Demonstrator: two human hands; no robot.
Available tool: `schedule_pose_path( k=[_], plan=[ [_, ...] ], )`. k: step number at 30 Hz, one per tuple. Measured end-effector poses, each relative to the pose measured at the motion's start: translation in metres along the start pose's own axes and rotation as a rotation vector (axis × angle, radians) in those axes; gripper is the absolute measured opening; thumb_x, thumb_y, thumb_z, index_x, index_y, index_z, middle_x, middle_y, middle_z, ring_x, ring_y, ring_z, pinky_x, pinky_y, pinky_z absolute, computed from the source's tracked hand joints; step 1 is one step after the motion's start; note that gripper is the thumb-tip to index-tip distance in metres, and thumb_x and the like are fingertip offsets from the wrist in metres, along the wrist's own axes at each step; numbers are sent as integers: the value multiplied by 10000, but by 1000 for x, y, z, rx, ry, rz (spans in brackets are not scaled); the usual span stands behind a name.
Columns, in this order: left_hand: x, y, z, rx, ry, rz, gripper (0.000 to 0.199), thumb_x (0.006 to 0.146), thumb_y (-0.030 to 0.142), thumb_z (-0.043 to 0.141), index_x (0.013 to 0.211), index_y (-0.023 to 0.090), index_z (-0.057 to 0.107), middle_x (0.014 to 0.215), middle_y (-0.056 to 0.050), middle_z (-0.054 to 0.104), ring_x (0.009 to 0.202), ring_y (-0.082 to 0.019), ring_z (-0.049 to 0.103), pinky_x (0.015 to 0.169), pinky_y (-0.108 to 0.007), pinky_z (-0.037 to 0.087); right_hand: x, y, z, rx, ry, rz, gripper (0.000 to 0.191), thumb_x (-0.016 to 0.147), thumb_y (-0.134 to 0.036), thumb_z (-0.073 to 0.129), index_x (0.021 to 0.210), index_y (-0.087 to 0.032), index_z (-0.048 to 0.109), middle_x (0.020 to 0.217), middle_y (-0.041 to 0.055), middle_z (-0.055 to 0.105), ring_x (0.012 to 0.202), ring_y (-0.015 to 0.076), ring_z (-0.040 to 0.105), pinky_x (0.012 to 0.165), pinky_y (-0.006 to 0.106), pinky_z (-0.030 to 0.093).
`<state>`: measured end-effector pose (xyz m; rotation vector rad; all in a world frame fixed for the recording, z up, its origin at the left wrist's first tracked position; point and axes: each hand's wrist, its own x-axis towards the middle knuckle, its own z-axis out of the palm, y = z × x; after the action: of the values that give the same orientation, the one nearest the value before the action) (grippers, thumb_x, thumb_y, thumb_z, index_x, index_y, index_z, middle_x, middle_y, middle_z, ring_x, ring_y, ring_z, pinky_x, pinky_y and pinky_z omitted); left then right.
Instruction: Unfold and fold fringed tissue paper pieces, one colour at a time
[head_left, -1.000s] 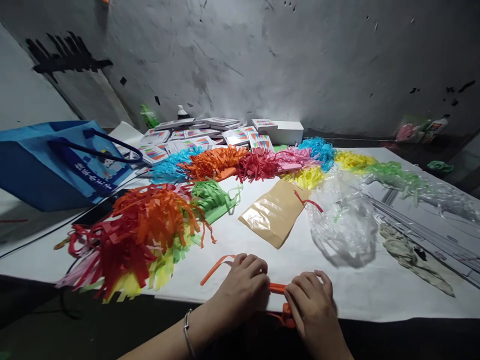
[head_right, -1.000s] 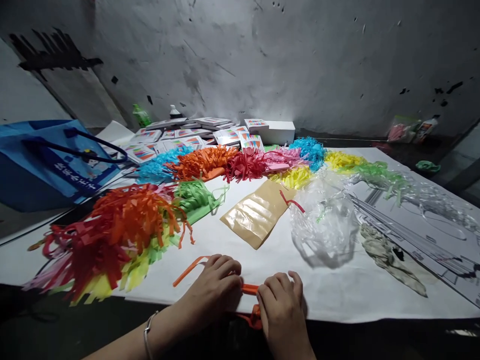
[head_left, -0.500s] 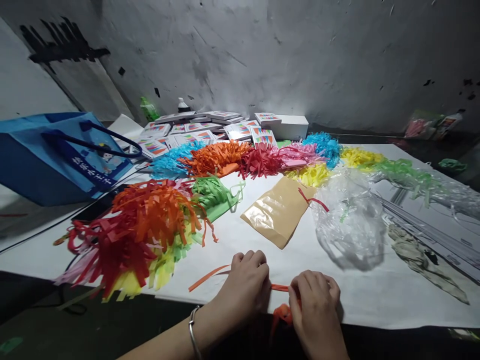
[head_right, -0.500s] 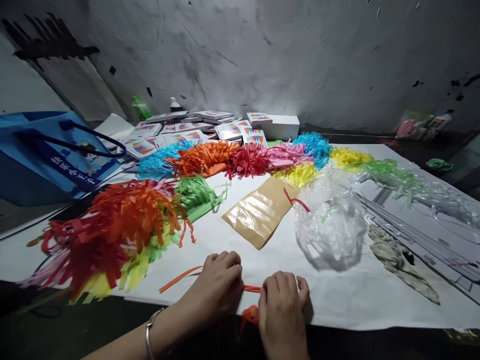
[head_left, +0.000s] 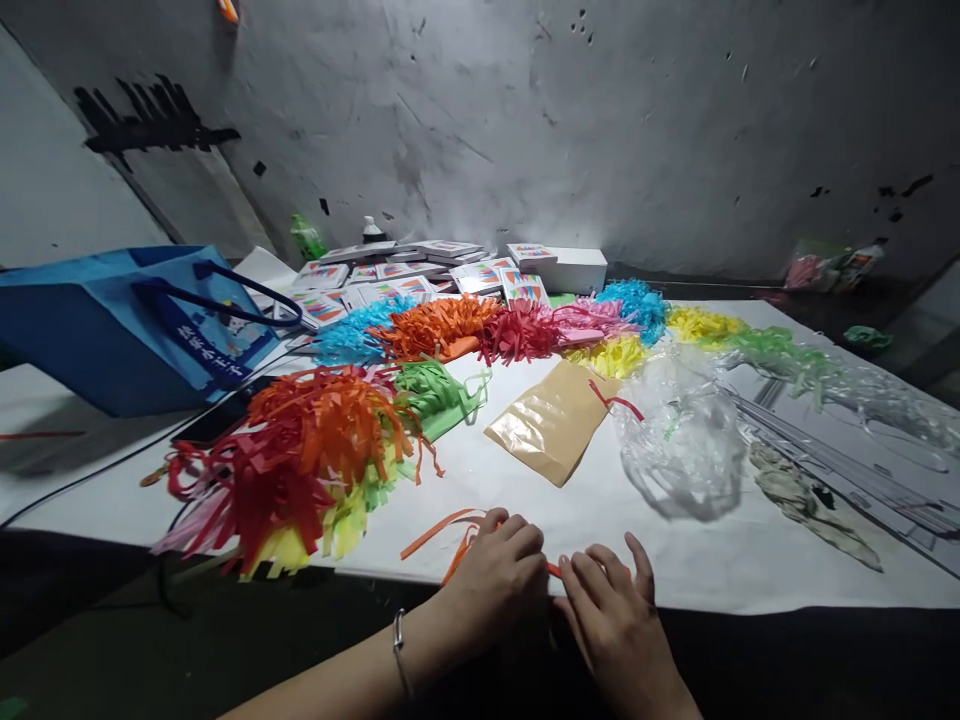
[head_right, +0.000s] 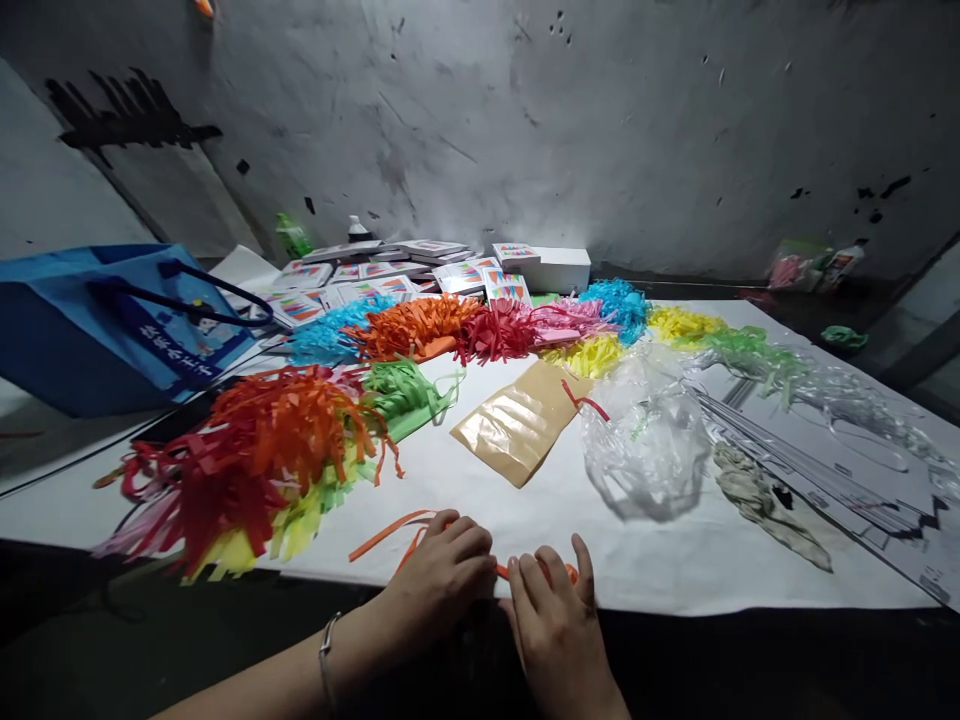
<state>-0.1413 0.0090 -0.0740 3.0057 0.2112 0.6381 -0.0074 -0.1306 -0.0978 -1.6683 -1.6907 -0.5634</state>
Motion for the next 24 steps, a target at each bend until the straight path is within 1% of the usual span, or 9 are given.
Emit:
schedule_pose_path(
  k=[4,7,9,11,14,16,20,22,24],
  plan=[
    [-9,9,0,-37,46,-6,186,950,128,535,794,182,621,813,-16,629,764,-177,505,779,-357,319,-8,-4,1,-45,43,-30,248,995,-121,466,1101,-153,688,948,27,743,958,208,639,1187,526,197],
    [-20,24,-11,-212,39,-80,251,969,146,477,819,187,674,813,-32,655,727,-171,514,751,-348,324,-17,-5,-9,19,101,-51,252,994,-105,462,1045,-157,703,890,15,748,922,187,661,1163,513,254],
    [-25,35,-23,-497,-50,-233,258,984,225,474,922,201,724,875,-50,687,774,-179,557,771,-337,356,-20,-5,-23,58,94,-96,242,989,-112,480,1064,-162,705,915,6,762,944,179,674,1174,503,241],
    [-25,43,-34,-906,-192,-459,279,968,369,531,982,190,745,899,-54,700,796,-184,582,752,-307,394,-19,-4,-40,60,43,-182,243,977,-120,511,1118,-171,702,961,-7,773,973,171,687,1207,485,190],
    [-21,49,-44,-1444,-384,-750,421,780,554,739,792,133,741,690,-3,625,621,-128,505,585,-238,345,-11,-5,-62,50,17,-258,244,954,-141,554,1137,-192,707,977,-20,783,962,172,708,1234,472,137],
    [-18,52,-45,-1625,-442,-840,467,658,566,835,694,120,701,571,39,532,519,-84,405,513,-222,258,-7,-7,-70,50,27,-244,228,939,-155,583,1120,-208,710,977,-15,786,946,184,718,1230,483,151],
    [-18,64,-43,-1785,-362,-910,471,611,537,886,685,129,661,537,55,509,484,-58,346,505,-219,213,-12,-14,-68,25,75,-214,221,914,-152,616,1115,-201,695,952,-2,790,909,187,733,1217,480,188],
    [-19,71,-40,-1843,-295,-929,480,590,516,908,678,126,643,570,43,537,525,-65,389,538,-212,255,-18,-19,-64,49,115,-200,198,891,-105,615,1056,-180,695,866,-3,784,839,174,735,1197,472,216],
    [-20,74,-39,-1868,-251,-929,486,582,504,918,693,121,639,614,25,570,572,-80,443,576,-213,305,-22,-26,-59,126,160,-98,173,869,-72,620,985,-181,687,785,-10,755,769,163,720,1137,473,294]
  ],
)
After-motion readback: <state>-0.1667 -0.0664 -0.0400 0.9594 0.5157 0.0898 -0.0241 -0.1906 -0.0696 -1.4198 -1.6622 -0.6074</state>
